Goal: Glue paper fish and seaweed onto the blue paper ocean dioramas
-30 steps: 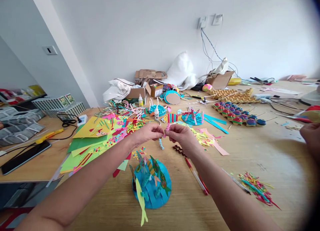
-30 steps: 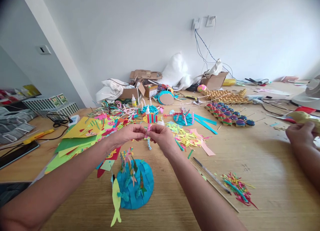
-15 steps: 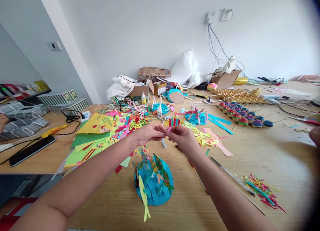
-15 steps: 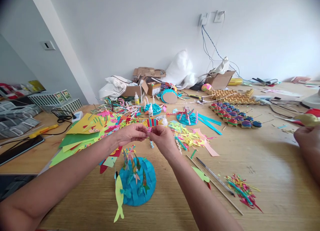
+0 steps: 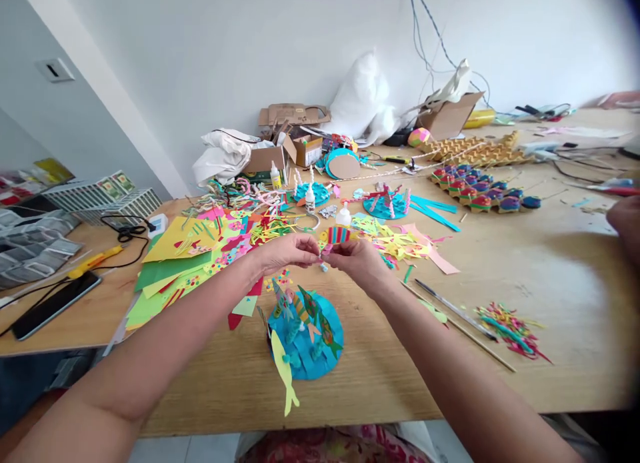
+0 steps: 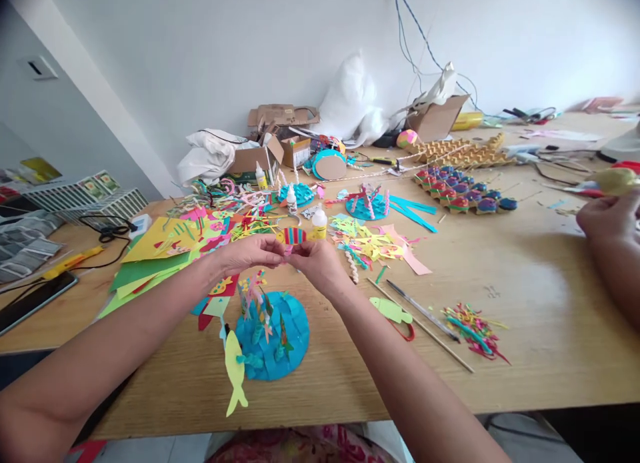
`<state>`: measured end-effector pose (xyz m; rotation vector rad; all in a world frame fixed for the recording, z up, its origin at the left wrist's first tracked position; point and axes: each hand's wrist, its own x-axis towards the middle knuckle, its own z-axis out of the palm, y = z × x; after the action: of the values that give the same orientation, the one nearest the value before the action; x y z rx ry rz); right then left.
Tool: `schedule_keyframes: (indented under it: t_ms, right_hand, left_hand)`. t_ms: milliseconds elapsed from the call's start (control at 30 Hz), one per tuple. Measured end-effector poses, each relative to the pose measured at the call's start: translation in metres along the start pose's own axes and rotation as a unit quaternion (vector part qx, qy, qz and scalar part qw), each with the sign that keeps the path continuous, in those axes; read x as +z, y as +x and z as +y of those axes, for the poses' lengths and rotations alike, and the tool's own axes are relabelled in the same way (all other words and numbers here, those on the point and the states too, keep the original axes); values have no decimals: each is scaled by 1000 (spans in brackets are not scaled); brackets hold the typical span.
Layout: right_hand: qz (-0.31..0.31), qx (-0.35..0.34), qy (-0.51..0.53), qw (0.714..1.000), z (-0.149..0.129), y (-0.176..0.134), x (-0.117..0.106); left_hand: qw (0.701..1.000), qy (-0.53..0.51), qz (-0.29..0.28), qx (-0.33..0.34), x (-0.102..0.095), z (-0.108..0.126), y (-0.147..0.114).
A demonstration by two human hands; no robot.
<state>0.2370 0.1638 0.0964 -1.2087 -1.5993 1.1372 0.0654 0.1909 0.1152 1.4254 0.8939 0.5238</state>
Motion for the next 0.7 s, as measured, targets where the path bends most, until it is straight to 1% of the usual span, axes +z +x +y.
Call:
schedule_keyframes:
  t_ms: [33,67,167,233,300,433,533,600,700]
  right_hand:
    - [-9,3,-20,1000,6,-1,1]
    - [-23,9,-40,999,11,-2,3]
    - [-54,21,-78,995,28,-9,11]
    - [-60,23,-104,993,36,-13,19]
    - [-59,26,-126,990,43,-15,26]
    - [-52,33,-136,989,53,-18,36]
    - [-36,21,-150,988,59,-20,40]
    - [-31,3,-162,986,62,-22,40]
    - [-32,-10,-167,985,65,-25,41]
  left_hand:
    - [999,49,9,-8,-4,-2,-2]
    - [995,92,33,-14,-9,-4,-4]
    - [979,184,88,-14,-24,-11,-14]
    - [970,216,111,-26,-32,-16,-21]
    - [968,215,122,-41,-34,-20,-27]
    - [975,171,127,-59,-25,-16,-32]
    - [980,162,107,-38,-14,-4,-31]
    - [977,195,86,-17,-6,6,-30]
    - [958,284,51,6,5,18,-28]
